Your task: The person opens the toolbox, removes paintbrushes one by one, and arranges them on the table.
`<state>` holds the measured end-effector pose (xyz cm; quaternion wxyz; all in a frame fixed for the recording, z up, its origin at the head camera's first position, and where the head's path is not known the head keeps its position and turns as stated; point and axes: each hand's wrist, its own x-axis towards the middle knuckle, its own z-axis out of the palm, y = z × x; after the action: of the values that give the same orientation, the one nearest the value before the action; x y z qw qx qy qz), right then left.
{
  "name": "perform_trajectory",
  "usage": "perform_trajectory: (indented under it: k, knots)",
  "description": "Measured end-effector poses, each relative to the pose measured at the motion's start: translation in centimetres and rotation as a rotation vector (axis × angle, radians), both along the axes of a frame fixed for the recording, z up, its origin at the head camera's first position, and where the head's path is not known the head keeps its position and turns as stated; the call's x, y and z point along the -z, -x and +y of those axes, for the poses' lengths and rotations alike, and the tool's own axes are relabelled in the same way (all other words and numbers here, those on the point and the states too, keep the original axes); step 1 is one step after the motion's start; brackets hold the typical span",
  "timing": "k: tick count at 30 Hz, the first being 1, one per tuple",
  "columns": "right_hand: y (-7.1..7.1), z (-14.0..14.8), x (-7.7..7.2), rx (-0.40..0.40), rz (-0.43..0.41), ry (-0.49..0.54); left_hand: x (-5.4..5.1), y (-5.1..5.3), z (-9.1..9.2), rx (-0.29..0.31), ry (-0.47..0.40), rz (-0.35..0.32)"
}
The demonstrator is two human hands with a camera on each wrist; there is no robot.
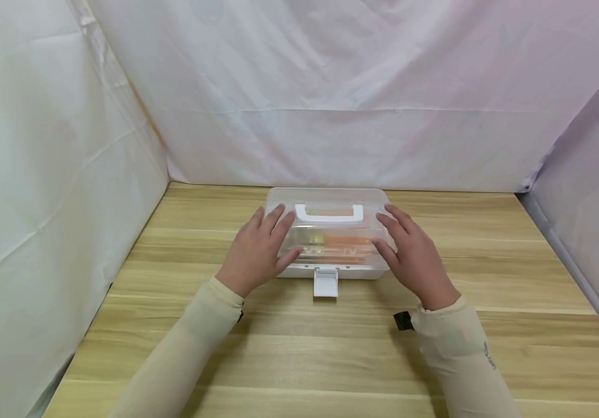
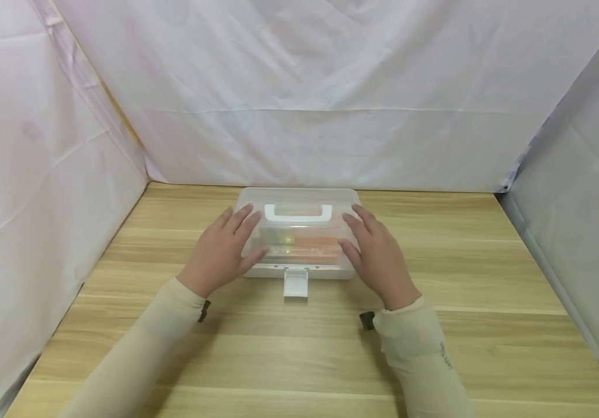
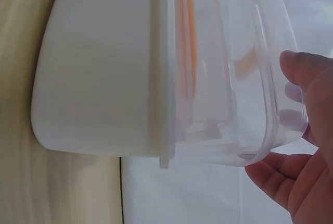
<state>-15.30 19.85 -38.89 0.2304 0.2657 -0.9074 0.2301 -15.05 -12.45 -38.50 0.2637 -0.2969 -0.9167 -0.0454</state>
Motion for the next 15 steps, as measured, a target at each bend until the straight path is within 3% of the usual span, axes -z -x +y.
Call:
perform_trajectory:
  k: [15]
  knots:
    - [-0.09, 0.1, -0.4, 0.016, -0.005, 0.019, -0.46, -0.13, -0.06, 0.01, 0.017, 0.005]
